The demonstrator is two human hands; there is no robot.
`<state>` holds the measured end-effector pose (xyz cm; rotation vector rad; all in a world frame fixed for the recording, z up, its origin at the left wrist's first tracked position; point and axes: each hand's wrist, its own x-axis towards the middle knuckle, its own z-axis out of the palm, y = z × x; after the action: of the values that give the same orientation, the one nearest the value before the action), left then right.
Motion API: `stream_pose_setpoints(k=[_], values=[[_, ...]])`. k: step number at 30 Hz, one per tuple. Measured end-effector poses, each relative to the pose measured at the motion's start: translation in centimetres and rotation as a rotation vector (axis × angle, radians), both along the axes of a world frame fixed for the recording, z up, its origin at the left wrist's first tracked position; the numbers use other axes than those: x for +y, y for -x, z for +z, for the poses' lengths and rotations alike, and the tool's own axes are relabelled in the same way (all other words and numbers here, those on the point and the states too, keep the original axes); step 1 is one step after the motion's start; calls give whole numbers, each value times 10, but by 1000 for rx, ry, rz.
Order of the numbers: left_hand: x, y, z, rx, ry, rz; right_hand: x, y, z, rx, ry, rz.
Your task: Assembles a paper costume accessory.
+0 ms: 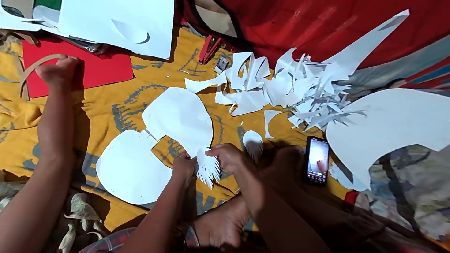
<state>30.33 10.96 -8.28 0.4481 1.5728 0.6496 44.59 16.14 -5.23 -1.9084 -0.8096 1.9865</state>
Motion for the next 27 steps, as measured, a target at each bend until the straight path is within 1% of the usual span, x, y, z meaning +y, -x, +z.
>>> stream_pose_setpoints(k=[3,5,7,10,13,16,21,27], values=[[-1,2,-5,-11,-9,3,-3,0,4,46,19,-81],[-1,3,0,5,-6,-38,-4,1,4,12,7,-17],[0,4,10,35,8,-95,-2,2,3,-55,-18,137],[0,3,0,-1,-4,-22,0,4,-7,-206,-97,291],[-1,3,-8,-34,-15,20,2,4,-11,-253,-136,345],[0,3,-9,-39,-19,24,4,3,-11,-286,-143,396],[-1,3,-12,-50,-19,30,5,1,-15,-293,-164,408],[0,6,-11,-93,-16,20,8,1,-14,-349,-230,502]])
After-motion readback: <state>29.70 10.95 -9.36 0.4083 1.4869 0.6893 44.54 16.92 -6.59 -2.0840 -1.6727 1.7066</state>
